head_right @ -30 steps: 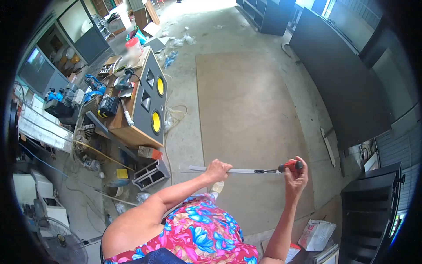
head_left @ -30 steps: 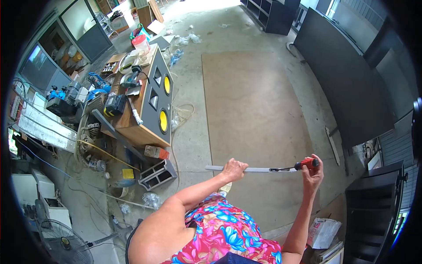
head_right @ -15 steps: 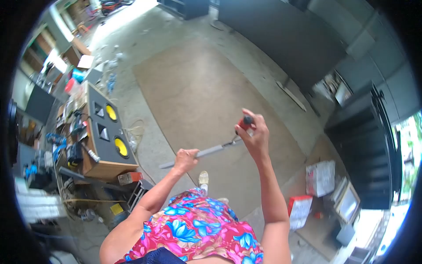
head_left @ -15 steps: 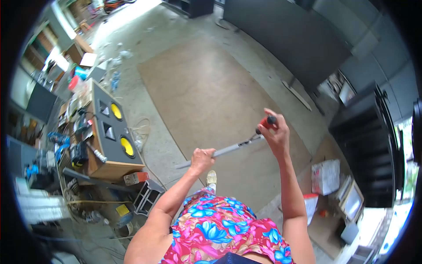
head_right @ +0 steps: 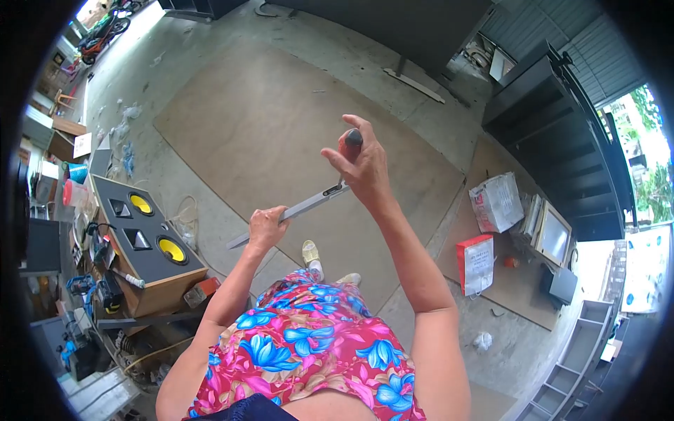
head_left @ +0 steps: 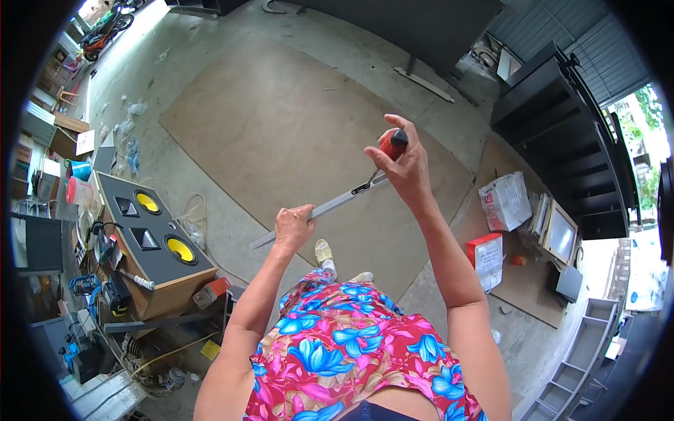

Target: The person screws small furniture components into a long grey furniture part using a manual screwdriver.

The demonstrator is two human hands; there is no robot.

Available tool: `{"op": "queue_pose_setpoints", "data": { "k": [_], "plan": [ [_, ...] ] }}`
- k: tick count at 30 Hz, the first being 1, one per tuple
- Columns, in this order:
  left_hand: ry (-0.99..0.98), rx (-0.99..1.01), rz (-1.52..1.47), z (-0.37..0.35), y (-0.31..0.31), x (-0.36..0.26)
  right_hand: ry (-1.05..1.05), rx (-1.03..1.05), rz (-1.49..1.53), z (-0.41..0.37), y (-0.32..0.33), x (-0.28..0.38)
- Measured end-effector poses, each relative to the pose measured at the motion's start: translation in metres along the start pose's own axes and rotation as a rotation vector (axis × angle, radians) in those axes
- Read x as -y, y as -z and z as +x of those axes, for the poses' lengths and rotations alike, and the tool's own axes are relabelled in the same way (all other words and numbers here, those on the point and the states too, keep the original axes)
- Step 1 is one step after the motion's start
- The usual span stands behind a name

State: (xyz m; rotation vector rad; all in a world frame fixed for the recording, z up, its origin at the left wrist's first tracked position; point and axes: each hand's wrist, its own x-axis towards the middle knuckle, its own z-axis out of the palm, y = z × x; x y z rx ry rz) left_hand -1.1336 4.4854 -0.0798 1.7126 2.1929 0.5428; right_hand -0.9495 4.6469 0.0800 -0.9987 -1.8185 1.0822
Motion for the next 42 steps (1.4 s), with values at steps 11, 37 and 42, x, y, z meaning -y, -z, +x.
{"op": "queue_pose_setpoints", "data": {
  "k": [11, 37, 42],
  "plan": [
    [0.0, 0.026, 0.009, 0.002, -0.002, -0.008, -0.087, 0.164, 0.031, 0.008, 0.016, -0.008],
    [0.071, 0.118, 0.005, -0.007, -0.014, 0.007, -0.161, 0.083, 0.136, -0.013, 0.005, -0.041],
    [0.056, 0.144, 0.047, -0.005, -0.015, 0.01, -0.198, 0.051, 0.102, -0.021, -0.006, -0.044]
  ]
}}
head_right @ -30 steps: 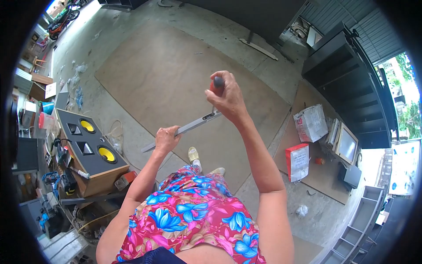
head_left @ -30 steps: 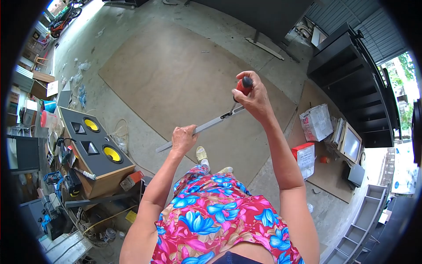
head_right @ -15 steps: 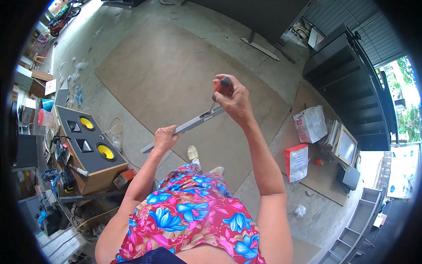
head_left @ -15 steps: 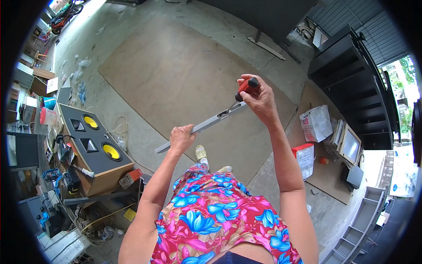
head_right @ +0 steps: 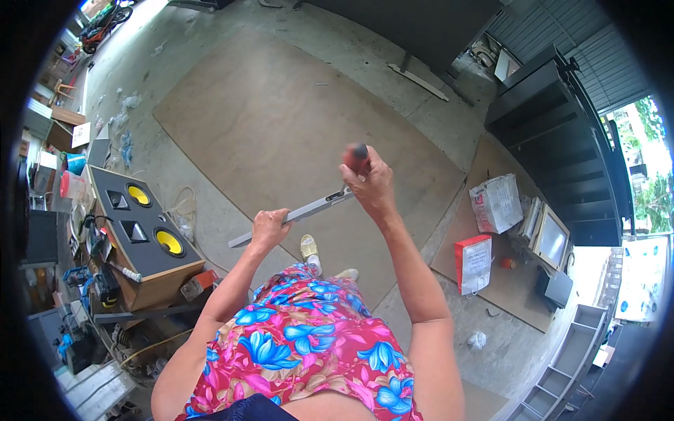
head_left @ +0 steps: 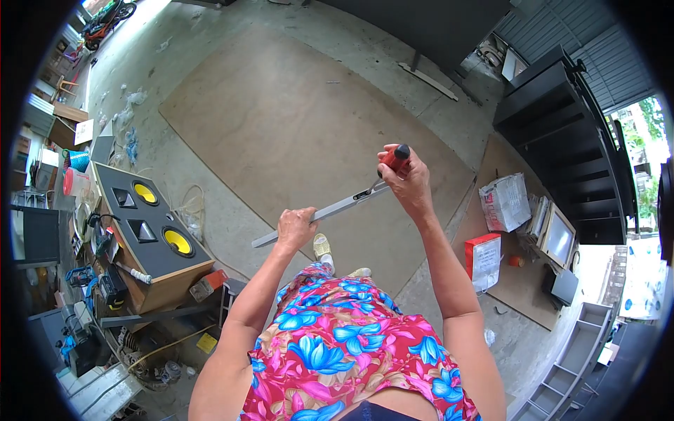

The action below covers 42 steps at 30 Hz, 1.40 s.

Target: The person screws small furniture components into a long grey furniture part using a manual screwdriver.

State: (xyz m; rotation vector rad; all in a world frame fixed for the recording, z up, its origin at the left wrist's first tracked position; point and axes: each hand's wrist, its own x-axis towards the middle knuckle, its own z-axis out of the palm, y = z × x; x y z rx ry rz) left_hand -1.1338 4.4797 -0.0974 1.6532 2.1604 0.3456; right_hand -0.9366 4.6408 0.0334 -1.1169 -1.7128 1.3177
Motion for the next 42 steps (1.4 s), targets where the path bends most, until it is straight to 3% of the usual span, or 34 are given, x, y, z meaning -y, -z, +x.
{"op": "queue_pose_setpoints", "data": {
  "k": [13, 29, 42],
  "plan": [
    [-0.048, 0.01, -0.005, 0.012, -0.001, 0.022, 0.013, 0.153, 0.019, 0.004, 0.001, -0.002],
    [-0.036, 0.005, -0.023, 0.026, -0.01, 0.035, -0.034, 0.172, 0.034, 0.014, -0.007, -0.015],
    [0.06, 0.044, -0.009, 0.107, -0.063, -0.024, -0.077, 0.255, 0.081, 0.098, 0.063, -0.076]
  ]
}}
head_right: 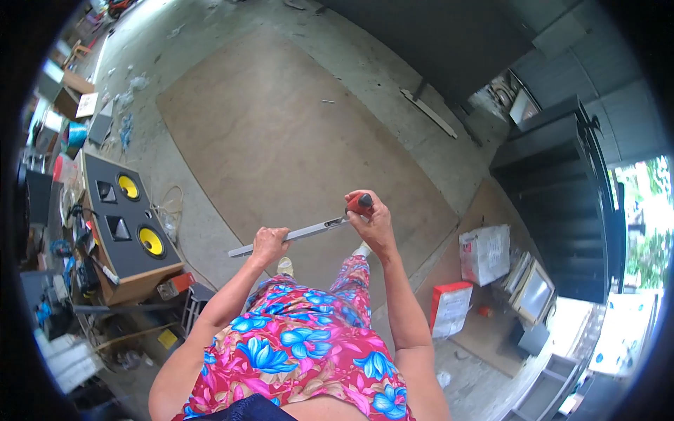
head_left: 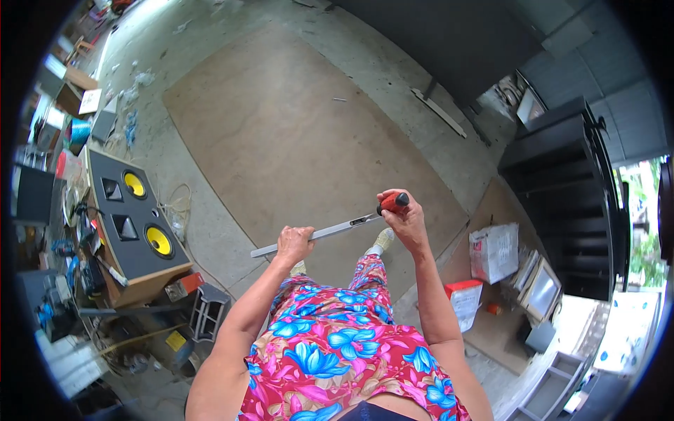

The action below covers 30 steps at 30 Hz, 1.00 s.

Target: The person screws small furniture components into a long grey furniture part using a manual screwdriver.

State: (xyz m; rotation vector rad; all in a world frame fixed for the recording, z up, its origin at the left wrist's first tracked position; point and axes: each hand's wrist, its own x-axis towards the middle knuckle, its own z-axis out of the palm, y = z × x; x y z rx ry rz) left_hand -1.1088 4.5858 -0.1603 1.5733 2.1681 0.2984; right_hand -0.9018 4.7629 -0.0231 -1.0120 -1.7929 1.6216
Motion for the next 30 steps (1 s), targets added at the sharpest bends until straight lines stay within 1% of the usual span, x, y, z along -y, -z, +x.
{"op": "queue_pose_setpoints", "data": {
  "k": [2, 4, 6, 7, 10, 14, 15, 17, 19, 22, 25, 27, 30],
  "plan": [
    [0.064, 0.035, -0.007, 0.022, -0.008, -0.023, 0.022, 0.028, -0.001, 0.02, 0.029, -0.016],
    [0.113, -0.054, -0.056, 0.046, -0.038, -0.042, 0.052, 0.07, -0.012, 0.042, 0.063, -0.036],
    [0.136, 0.016, 0.018, 0.073, -0.052, -0.068, 0.044, 0.116, 0.019, 0.064, 0.101, -0.056],
    [0.139, 0.009, -0.009, 0.083, -0.052, -0.083, 0.039, 0.13, 0.043, 0.073, 0.12, -0.061],
    [0.139, -0.023, -0.084, 0.119, -0.067, -0.122, 0.04, 0.158, -0.044, 0.096, 0.168, -0.056],
    [0.188, -0.074, -0.172, 0.148, -0.088, -0.156, -0.006, 0.189, 0.037, 0.128, 0.201, -0.06],
    [0.205, -0.023, -0.15, 0.157, -0.091, -0.159, -0.016, 0.187, 0.049, 0.136, 0.204, -0.062],
    [0.225, -0.053, -0.196, 0.169, -0.091, -0.162, -0.031, 0.174, 0.048, 0.154, 0.211, -0.064],
    [0.205, -0.087, -0.213, 0.186, -0.103, -0.161, -0.042, 0.184, -0.007, 0.17, 0.214, -0.067],
    [0.239, -0.126, -0.211, 0.208, -0.088, -0.154, -0.051, 0.186, -0.067, 0.196, 0.214, -0.08],
    [0.22, -0.036, -0.143, 0.234, -0.078, -0.134, -0.057, 0.187, -0.074, 0.22, 0.206, -0.086],
    [0.202, -0.03, -0.148, 0.253, -0.076, -0.122, -0.067, 0.18, -0.092, 0.239, 0.199, -0.086],
    [0.159, 0.017, -0.114, 0.284, -0.083, -0.099, -0.113, 0.156, -0.028, 0.262, 0.19, -0.094]
  ]
}}
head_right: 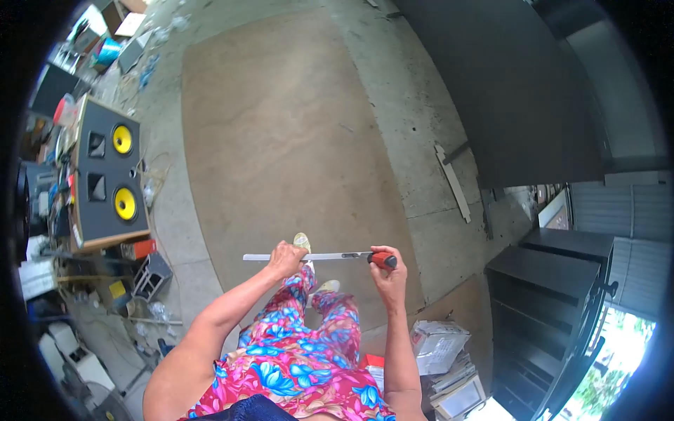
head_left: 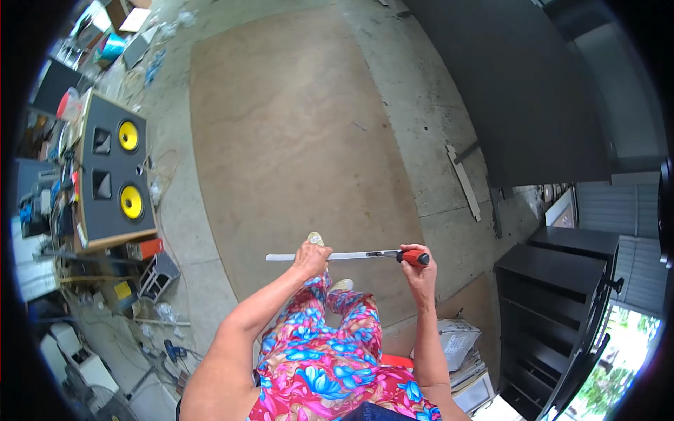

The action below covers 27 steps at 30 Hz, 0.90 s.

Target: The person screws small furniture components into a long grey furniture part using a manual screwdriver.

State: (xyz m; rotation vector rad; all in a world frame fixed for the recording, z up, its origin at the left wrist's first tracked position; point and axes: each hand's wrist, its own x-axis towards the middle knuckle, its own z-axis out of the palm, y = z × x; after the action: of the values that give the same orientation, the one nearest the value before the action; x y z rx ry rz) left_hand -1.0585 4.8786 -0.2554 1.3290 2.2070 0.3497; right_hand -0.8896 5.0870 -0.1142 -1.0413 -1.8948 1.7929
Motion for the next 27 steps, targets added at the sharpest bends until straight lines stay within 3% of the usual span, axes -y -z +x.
{"op": "queue_pose_setpoints", "data": {
  "k": [8, 14, 27],
  "plan": [
    [-0.038, -0.005, 0.007, 0.095, -0.046, 0.023, 0.01, -0.122, -0.104, 0.054, 0.013, -0.074],
    [-0.068, -0.051, 0.01, 0.158, -0.137, 0.04, -0.005, -0.184, -0.046, 0.095, 0.035, -0.165],
    [-0.139, 0.024, 0.029, 0.313, -0.318, 0.066, 0.016, -0.087, -0.157, 0.206, 0.109, -0.356]
  ]
}}
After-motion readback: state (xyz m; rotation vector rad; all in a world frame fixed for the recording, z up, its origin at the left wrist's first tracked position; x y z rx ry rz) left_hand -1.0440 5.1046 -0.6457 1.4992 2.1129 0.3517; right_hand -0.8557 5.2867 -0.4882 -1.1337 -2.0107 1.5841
